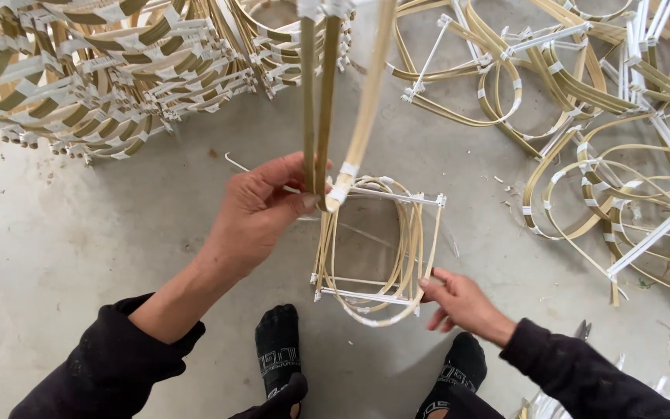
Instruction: The person is manually assembling circular bamboo and plastic frames for lanterns or furniture, using glue and scissors for trimming.
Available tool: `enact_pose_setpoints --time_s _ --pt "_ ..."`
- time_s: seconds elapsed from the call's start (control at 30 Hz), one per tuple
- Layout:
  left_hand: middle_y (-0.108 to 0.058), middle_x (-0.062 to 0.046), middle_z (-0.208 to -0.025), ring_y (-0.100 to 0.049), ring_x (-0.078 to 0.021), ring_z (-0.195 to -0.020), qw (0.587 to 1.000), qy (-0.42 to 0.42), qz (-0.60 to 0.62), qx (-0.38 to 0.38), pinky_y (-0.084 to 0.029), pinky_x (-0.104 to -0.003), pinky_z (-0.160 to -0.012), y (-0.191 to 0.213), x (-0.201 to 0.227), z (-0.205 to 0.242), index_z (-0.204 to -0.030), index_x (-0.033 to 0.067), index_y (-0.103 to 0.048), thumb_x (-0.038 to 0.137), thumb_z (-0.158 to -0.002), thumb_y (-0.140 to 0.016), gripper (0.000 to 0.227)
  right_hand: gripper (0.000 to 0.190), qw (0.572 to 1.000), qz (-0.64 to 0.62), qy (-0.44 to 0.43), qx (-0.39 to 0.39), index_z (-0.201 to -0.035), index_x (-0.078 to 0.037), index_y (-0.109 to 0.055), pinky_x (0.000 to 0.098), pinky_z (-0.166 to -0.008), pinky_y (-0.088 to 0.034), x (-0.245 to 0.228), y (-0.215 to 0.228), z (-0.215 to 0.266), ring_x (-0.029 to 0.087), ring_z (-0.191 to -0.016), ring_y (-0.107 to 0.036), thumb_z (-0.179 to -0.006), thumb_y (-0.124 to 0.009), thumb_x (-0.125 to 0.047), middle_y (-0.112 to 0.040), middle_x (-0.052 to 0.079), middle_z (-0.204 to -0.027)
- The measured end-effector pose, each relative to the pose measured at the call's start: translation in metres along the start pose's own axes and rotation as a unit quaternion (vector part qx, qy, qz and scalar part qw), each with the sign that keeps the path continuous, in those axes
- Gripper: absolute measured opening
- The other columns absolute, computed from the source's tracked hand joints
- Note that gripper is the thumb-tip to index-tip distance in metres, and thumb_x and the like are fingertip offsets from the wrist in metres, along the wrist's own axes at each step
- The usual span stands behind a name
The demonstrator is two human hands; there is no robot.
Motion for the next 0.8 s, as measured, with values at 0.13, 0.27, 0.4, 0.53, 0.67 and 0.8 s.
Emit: enact_pose_setpoints --time_s 0.13,0.27,0.4,0.53,0.67,0.8 --pt "-0.073 -0.001 -0.106 -0.068 -0.0098 -0.099 0.996 0.034 0.042 -0.076 -0.059 -0.029 -0.094 -0.009 -0.007 0.003 -0.129 0.0027 -0.068 -0.011 -0.093 -0.062 0.039 0.057 0.991 0.11 0.063 0.05 -0.147 -0.012 -0.053 0.0297 -0.051 -0.056 -0.023 0.044 0.013 0.018 -0.061 -0.073 -0.098 -0.055 -0.041 -0.079 0.012 -0.111" --pt "-0.075 -0.004 -0.101 -0.07 -0.0128 -0.094 0.968 0.137 0.062 -0.199 -0.06 -0.033 -0.091 -0.029 -0.03 0.015 -0.124 0.0023 -0.07 -0.01 -0.092 -0.062 0.035 0.073 0.948 -0.023 0.316 0.028 -0.157 -0.015 -0.036 0.0277 -0.061 -0.061 -0.082 0.065 0.055 0.011 -0.071 -0.069 -0.092 -0.067 -0.025 -0.065 0.008 -0.136" --pt "-0.073 -0.001 -0.107 -0.071 -0.0154 -0.104 0.948 0.072 -0.098 -0.294 -0.059 -0.032 -0.095 -0.046 -0.035 0.019 -0.112 0.0059 -0.075 -0.006 -0.088 -0.065 0.029 0.051 0.92 0.057 0.339 0.191 -0.143 -0.007 -0.061 0.0291 -0.076 -0.059 -0.068 0.099 0.074 0.017 -0.081 -0.073 -0.093 -0.072 -0.014 -0.074 0.021 -0.098" --pt "-0.073 -0.003 -0.098 -0.064 -0.0221 -0.11 0.884 -0.136 -0.371 -0.25 -0.054 -0.035 -0.095 -0.047 -0.043 0.009 -0.091 0.0097 -0.08 -0.008 -0.079 -0.067 0.025 0.036 0.81 0.193 0.53 0.161 -0.121 -0.012 -0.063 0.0333 -0.088 -0.058 -0.093 0.06 0.093 0.021 -0.099 -0.068 -0.087 -0.077 -0.011 -0.065 0.011 -0.129" --pt "-0.068 -0.007 -0.105 -0.059 -0.0264 -0.123 0.79 -0.272 -0.488 -0.255 -0.05 -0.036 -0.102 -0.052 -0.08 -0.001 -0.086 0.0044 -0.072 -0.004 -0.079 -0.068 0.012 0.039 0.741 0.366 0.516 0.224 -0.105 -0.009 -0.053 0.0313 -0.07 -0.06 -0.067 0.041 0.059 0.021 -0.087 -0.071 -0.081 -0.082 -0.019 -0.064 0.01 -0.122" --pt "-0.064 -0.015 -0.122 -0.056 -0.0319 -0.132 0.693 -0.349 -0.564 -0.282 -0.047 -0.039 -0.108 -0.058 -0.114 -0.009 -0.085 0.0013 -0.07 -0.002 -0.076 -0.065 0.011 0.038 0.781 0.408 0.425 0.206 -0.111 -0.008 -0.056 0.0343 -0.069 -0.06 -0.059 0.026 0.036 0.025 -0.083 -0.071 -0.081 -0.078 -0.011 -0.062 0.01 -0.124"
Point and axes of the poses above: each hand's wrist, its own z-axis away from the middle knuckle, its own y-axis out of the back of the hand, x = y × z, the point moved 7 cm from there along -z, towards the middle knuckle
